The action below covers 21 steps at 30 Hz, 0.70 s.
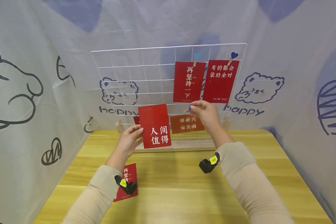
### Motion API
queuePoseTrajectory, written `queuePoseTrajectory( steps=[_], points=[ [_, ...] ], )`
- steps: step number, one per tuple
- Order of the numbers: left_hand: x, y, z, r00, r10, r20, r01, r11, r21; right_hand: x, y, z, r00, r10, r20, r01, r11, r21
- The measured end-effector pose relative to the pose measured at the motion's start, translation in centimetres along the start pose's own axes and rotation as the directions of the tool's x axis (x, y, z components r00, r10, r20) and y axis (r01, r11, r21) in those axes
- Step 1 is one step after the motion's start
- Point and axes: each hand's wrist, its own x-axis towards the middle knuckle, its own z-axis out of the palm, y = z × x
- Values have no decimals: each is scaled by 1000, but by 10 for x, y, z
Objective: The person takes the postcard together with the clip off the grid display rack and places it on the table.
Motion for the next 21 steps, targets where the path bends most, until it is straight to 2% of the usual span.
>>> queuePoseTrajectory(
  steps=[4, 10, 17, 21],
  points=[
    [-5, -7, -4, 1000, -9, -16, 9, 1000, -12, -8, 15, -4, 1000, 9, 27, -10, 1000, 19],
    [-12, -21, -11, 999, -40, -26, 40, 999, -11, -19, 36, -13, 999, 7, 41, -13, 989, 150],
    [-18, -35, -19, 997, -65, -52, 65, 998, -3, -33, 54, -21, 998, 22, 57, -28, 993, 110],
    [-21, -42, -23, 996, -68, -53, 68, 998, -6, -38, 64, -25, 997, 16, 77, -26, 991, 133]
  ],
)
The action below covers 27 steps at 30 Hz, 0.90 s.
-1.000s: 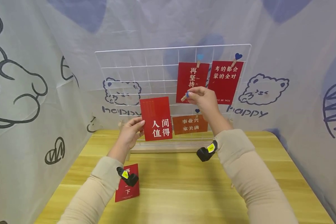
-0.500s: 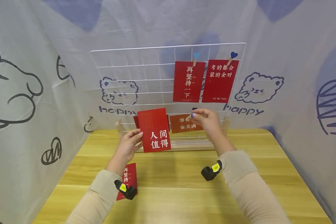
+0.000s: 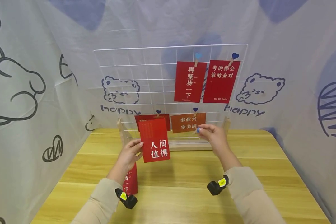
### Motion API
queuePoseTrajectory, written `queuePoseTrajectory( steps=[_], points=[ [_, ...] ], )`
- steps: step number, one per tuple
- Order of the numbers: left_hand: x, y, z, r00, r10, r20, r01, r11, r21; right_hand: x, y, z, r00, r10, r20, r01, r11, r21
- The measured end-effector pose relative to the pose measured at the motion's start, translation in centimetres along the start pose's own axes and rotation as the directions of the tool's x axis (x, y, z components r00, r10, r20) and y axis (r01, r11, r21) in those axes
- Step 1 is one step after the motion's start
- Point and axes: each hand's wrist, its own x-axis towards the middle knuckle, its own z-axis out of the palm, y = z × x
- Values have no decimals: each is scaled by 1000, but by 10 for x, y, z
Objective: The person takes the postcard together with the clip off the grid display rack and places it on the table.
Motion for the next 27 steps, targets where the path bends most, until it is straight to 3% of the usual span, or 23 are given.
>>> queuePoseTrajectory(
  steps=[7, 13, 20, 27],
  points=[
    [-4, -15, -8, 999, -36, 8, 36, 999, 21, -9, 18, -9, 999, 41, -10, -40, 996, 79],
    [-9, -27, -14, 998, -66, -7, 66, 997, 42, -20, 29, -18, 997, 69, -26, -67, 995, 68],
    [-13, -41, -20, 997, -81, -14, 81, 996, 37, -32, 43, -32, 999, 36, -3, -35, 989, 144],
    [-14, -53, -30, 993, -106, -60, 110, 992, 66, -45, 58, -48, 994, 107, -25, -102, 985, 136]
  ],
)
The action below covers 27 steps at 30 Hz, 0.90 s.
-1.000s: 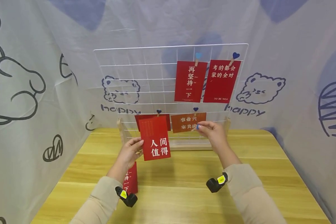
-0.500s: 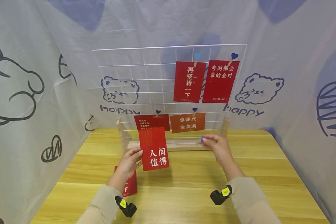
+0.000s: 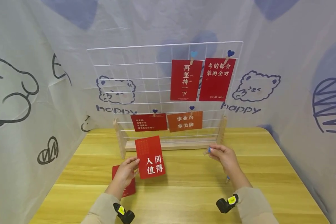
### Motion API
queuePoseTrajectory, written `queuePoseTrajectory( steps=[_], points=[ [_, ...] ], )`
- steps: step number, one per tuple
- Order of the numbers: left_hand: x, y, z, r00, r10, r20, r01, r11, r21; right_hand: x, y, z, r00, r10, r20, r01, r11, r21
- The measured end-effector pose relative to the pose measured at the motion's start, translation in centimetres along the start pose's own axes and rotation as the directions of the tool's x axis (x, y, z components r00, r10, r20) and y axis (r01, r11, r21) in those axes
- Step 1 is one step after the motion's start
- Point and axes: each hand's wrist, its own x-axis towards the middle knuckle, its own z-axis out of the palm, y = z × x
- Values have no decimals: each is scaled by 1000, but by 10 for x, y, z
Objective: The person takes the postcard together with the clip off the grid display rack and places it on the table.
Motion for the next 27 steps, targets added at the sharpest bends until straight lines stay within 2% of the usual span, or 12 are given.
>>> queuePoseTrajectory(
  steps=[6, 9, 10, 15, 16, 17, 20, 21, 27],
  points=[
    [-1, -8, -6, 999, -34, -21, 35, 999, 24, -7, 10, -12, 998, 66, -21, -67, 997, -38],
    [0, -14, -9, 998, -51, -27, 52, 998, 22, -10, 20, -22, 999, 49, -14, -49, 998, -34],
    [0, -16, -9, 998, -56, -29, 56, 998, 18, -6, 32, -32, 1000, 19, 25, -19, 1000, 14],
    [2, -26, -12, 996, -81, -38, 82, 996, 24, -10, 52, -52, 998, -17, 61, 13, 998, 62],
    [2, -28, -13, 996, -84, -41, 85, 996, 26, -12, 53, -53, 998, -13, 54, 10, 998, 61],
    [2, -30, -13, 995, -87, -44, 89, 995, 33, -19, 46, -48, 1000, 17, 5, -17, 1000, 9],
    [3, -34, -16, 994, -99, -51, 101, 994, 44, -24, 49, -51, 997, 62, -46, -62, 998, 2],
    [3, -36, -17, 993, -104, -51, 106, 993, 47, -26, 50, -52, 993, 88, -75, -90, 995, -29],
    [2, -46, -19, 991, -129, -38, 131, 990, 55, -18, 96, -96, 986, 122, -117, -123, 992, -4]
  ],
)
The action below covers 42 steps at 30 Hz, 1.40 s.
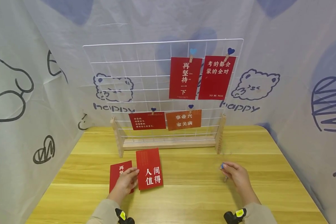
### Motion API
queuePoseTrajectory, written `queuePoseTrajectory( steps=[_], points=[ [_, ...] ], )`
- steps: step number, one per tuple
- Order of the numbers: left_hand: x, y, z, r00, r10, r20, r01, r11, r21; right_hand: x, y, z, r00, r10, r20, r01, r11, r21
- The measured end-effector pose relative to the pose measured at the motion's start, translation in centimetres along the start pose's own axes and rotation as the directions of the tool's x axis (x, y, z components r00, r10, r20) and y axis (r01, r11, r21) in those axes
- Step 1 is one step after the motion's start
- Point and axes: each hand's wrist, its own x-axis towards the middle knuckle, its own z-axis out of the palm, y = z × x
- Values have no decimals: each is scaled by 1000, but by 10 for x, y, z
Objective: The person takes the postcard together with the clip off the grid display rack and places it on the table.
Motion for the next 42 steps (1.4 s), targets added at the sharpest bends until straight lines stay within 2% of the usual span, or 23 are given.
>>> queuePoseTrajectory(
  steps=[2, 5, 11, 17, 21, 28, 34, 38, 42],
  points=[
    [0, -3, 0, 1000, -5, -2, 5, 1000, -1, 5, 14, -12, 1000, 13, -27, -12, 999, 31],
    [1, -6, 1, 1000, -18, -11, 18, 1000, 2, 4, 20, -21, 999, 23, -29, -22, 998, 56],
    [3, -12, 0, 999, -37, -15, 37, 999, -2, -17, 2, -15, 995, 82, -63, -82, 997, 6],
    [6, -14, 2, 999, -30, -17, 30, 1000, -5, -37, -21, 1, 974, 153, -167, -165, 985, -59],
    [6, -13, 4, 999, -28, -34, 29, 999, 24, -41, -22, 0, 957, 195, -214, -221, 970, -102],
    [7, -13, 9, 998, -5, -55, 11, 993, 116, -43, -12, -9, 937, 229, -263, -265, 958, -112],
    [10, -11, 13, 996, 35, -77, -18, 977, 212, -44, -6, -14, 942, 199, -270, -250, 953, -170],
    [11, -11, 14, 995, 49, -81, -28, 969, 247, -44, -5, -15, 944, 183, -276, -244, 948, -205],
    [12, -10, 16, 990, 106, -90, -69, 936, 345, -42, -6, -15, 950, 148, -273, -221, 940, -260]
  ],
)
